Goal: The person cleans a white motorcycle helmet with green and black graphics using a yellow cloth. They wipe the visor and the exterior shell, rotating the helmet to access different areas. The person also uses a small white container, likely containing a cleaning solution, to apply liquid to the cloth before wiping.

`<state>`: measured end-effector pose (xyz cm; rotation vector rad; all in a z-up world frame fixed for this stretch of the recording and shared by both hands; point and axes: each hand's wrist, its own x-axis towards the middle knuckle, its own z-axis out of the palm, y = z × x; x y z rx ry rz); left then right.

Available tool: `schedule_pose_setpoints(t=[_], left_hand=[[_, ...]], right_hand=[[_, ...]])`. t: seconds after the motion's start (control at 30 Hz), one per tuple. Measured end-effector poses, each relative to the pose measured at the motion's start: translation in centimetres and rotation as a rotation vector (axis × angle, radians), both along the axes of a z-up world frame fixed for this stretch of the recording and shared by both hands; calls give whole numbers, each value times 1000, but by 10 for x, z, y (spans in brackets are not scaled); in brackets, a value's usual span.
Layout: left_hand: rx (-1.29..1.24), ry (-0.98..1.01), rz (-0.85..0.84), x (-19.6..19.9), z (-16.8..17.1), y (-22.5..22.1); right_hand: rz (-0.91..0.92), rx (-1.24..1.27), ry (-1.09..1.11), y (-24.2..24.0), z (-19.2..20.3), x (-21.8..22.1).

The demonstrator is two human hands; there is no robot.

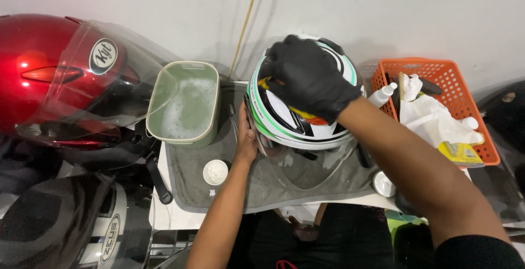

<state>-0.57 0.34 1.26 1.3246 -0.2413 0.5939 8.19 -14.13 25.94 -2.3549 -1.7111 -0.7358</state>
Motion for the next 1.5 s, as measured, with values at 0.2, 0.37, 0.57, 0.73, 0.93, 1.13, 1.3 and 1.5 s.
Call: schedule_pose_setpoints(t=[0.2,0.37,0.57,0.73,0.93,1.13,1.3,1.5], left_hand=[[-21,25,-31,0,-8,0],[-24,37,-22,6,-27,9],[-37,38,-37,4,-26,9],[-44,35,-23,7,-31,12],[-28,54,-23,5,-26,11],[-51,56,-51,5,-28,10],[-51,53,-60,4,-19,9],[-86,48,-62,9,-21,10]], right_hand=[[204,-140,-96,3,18,-42],[256,-266,41,-25,30,-63],[127,-241,175,-61,16,-80],[106,-248,-30,-45,16,-71],[-82,-131,-171,5,0,-33],[86,-178,-293,-20,8,-64],[55,-199,-121,-79,4,-99],[7,-274,-98,-30,20,-82]])
